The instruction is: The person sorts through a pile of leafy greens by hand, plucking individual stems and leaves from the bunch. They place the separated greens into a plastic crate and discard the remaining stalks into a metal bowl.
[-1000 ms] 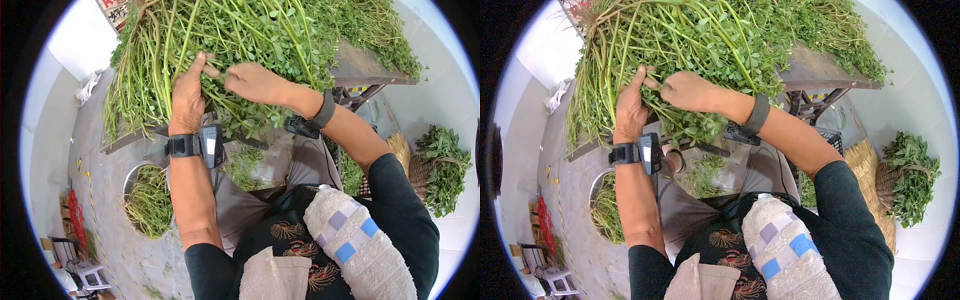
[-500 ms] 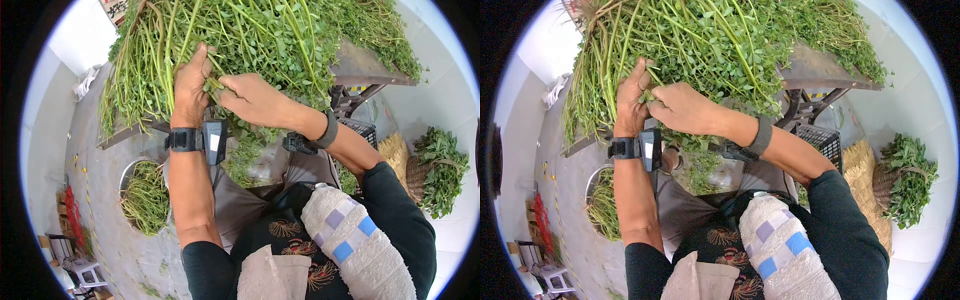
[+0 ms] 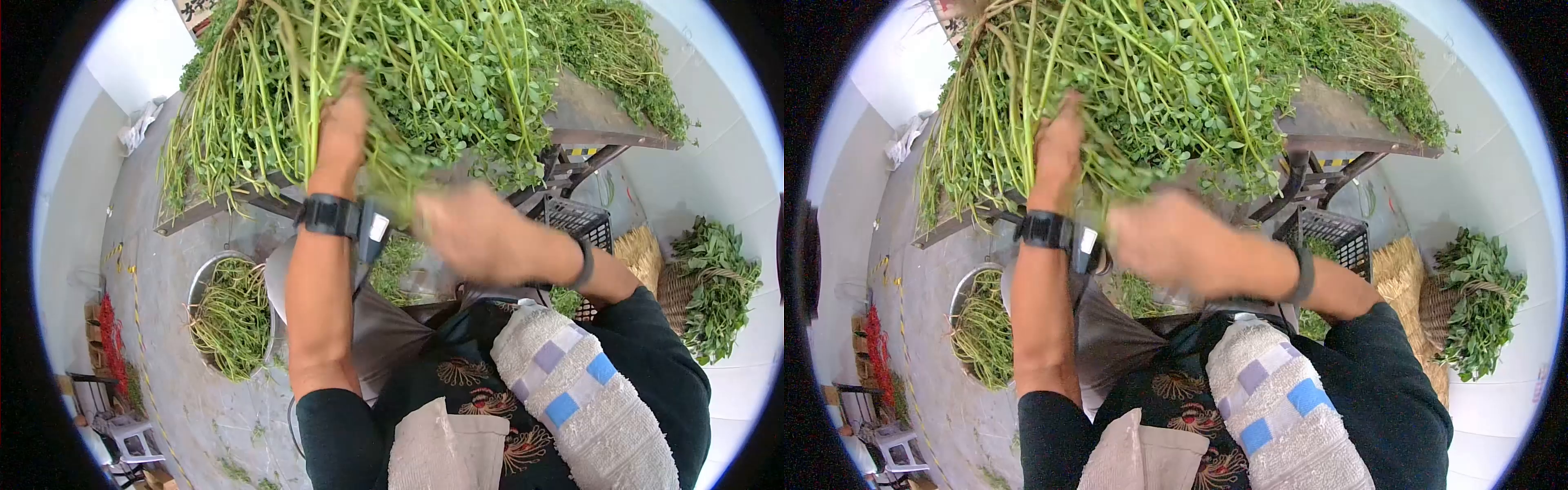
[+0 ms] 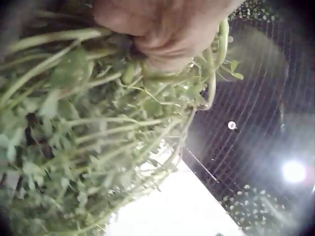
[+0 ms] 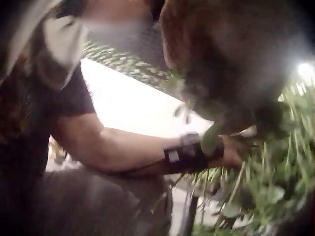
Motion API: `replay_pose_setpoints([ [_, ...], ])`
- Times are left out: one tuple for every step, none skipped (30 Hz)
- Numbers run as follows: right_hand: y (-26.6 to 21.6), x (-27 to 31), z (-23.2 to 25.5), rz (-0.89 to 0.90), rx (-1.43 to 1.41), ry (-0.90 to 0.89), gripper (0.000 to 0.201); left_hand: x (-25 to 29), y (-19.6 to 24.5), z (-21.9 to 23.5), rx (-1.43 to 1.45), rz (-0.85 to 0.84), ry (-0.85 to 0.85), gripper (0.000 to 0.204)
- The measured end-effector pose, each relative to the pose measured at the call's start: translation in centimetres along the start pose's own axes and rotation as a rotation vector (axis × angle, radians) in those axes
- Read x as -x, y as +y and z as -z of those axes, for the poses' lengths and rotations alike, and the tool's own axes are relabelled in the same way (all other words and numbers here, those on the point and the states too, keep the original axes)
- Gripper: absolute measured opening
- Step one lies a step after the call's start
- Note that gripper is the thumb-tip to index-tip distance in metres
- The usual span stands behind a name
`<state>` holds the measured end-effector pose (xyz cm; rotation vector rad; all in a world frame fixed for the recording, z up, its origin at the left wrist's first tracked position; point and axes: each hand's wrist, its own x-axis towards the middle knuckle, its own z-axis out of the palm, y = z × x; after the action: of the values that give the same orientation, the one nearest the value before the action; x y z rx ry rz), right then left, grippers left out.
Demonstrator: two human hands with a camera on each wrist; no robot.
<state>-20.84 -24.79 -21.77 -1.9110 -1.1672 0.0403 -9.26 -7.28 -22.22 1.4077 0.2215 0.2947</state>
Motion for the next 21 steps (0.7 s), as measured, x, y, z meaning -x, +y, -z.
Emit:
replay_pose_setpoints([
  [-1.0,1.2,-0.4,-0.020,-0.365,-0.100,0.016,-0.5,0.3,0.6,0.022,-0.027,0.065,0.029],
  [-3.1,1.7,0.3,0.082,0.078,-0.288,0.014,-1.1,0.7,1.2,0.048,-0.058,0.130,0.030],
  [-1.6,2.8,0.4,0.080,0.137,-0.117,0.014,-1.4,0.6,1.6,0.056,-0.077,0.170,0.032],
  [0.5,4.1,0.7,0.080,0.198,0.059,0.015,-1.8,0.2,2.4,0.044,-0.071,0.145,0.032],
  [1.6,5.0,2.0,-0.135,0.189,0.206,0.018,-2.6,-0.2,3.7,0.031,-0.063,-0.025,0.031],
  [2.9,6.4,3.9,-0.345,0.174,0.339,0.021,-2.8,-0.4,4.6,0.021,-0.054,-0.181,0.033],
  [6.5,9.2,5.5,-0.438,0.255,0.389,0.025,-1.3,0.6,4.4,0.099,0.013,-0.238,0.032],
  [7.5,11.1,6.9,-0.595,0.381,0.406,0.023,-0.7,0.9,4.3,0.094,0.026,-0.237,0.032],
  [9.3,13.8,8.1,-0.699,0.517,0.337,0.025,-0.4,1.1,3.9,0.200,0.063,-0.259,0.031],
  [11.1,16.4,9.1,-0.794,0.660,0.269,0.028,-0.2,1.6,3.3,0.313,0.091,-0.281,0.031],
  [11.9,18.8,9.5,-0.798,0.665,0.274,0.028,0.9,2.3,2.4,0.435,0.165,-0.264,0.032],
  [12.4,21.2,9.3,-0.715,0.906,0.218,0.033,0.6,2.3,2.5,0.434,0.164,-0.268,0.032],
  [12.7,22.2,9.1,-0.621,1.140,0.159,0.037,0.2,2.1,3.0,0.430,0.145,-0.402,0.034],
  [12.1,21.0,9.1,-0.620,1.132,0.163,0.037,-0.3,1.9,3.7,0.420,0.129,-0.533,0.036],
  [10.5,18.4,9.3,-0.557,0.815,0.238,0.039,-1.1,1.4,4.1,0.477,0.145,-0.666,0.040],
  [8.7,15.7,9.4,-0.492,0.496,0.311,0.040,-0.8,1.5,3.9,0.464,0.154,-0.670,0.040],
  [7.1,12.9,9.5,-0.555,0.310,0.298,0.032,-0.2,1.8,3.7,0.469,0.163,-0.628,0.041],
  [6.1,10.3,9.0,-0.447,0.183,0.321,0.029,0.1,2.2,3.6,0.475,0.165,-0.584,0.043],
  [5.3,7.8,8.4,-0.336,0.059,0.341,0.025,0.0,2.0,3.7,0.481,0.155,-0.596,0.044],
  [4.9,5.1,7.9,-0.186,0.144,0.342,0.024,-0.1,2.0,3.7,0.473,0.151,-0.599,0.044],
  [4.8,2.6,7.2,-0.039,0.229,0.341,0.022,0.0,1.9,3.7,0.482,0.158,-0.590,0.045],
])
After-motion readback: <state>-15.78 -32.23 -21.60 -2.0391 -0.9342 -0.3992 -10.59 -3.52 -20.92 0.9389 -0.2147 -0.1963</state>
